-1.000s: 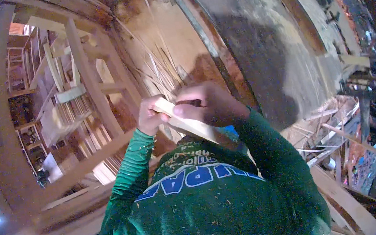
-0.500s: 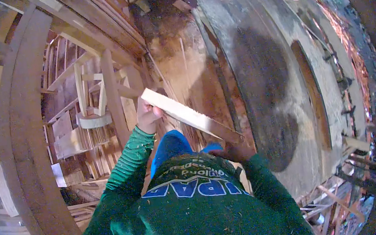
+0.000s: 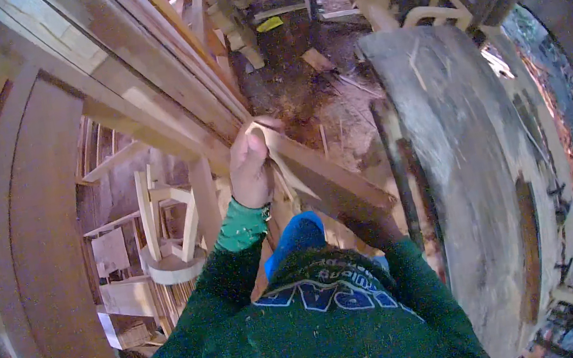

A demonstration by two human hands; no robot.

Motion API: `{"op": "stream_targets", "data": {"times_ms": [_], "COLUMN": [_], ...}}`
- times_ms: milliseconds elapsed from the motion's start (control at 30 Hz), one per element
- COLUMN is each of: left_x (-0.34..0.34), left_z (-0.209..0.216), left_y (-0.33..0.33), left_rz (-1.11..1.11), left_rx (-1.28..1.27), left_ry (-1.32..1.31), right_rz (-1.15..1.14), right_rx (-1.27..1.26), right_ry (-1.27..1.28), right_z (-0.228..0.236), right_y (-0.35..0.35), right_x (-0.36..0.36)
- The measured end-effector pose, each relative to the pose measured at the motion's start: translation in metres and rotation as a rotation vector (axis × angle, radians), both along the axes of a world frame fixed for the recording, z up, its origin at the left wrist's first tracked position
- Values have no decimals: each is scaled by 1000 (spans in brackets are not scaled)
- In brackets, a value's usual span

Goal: The person picks up wooden planks, aligns them against a guide on a table, and inserts them into grooves within a wooden wall frame. They walk between a wood pile and the assembly area several times.

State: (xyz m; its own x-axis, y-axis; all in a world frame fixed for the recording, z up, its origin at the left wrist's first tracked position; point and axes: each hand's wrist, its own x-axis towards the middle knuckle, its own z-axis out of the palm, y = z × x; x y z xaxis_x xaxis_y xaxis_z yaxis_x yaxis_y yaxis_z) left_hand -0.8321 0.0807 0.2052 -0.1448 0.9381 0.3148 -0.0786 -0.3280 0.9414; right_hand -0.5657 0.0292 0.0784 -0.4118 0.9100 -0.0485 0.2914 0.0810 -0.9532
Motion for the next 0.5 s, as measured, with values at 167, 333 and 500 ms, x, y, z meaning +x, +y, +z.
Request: {"op": "stream_targets", "data": {"times_ms": [167, 333, 500], "left_x": [-109, -189, -261], "left_z": [25, 46, 47], "left_y": [120, 197, 247], "left_rz": [58, 342, 732], "left_rx": [47, 124, -42], "left_ry": [-98, -125, 156], "right_rz": [80, 151, 336], "right_rx": [269, 298, 137], "right_ry": [-111, -44, 182], "right_z": [34, 73, 119], "right_y": [144, 258, 367], "right_x": [-106, -202, -281]}}
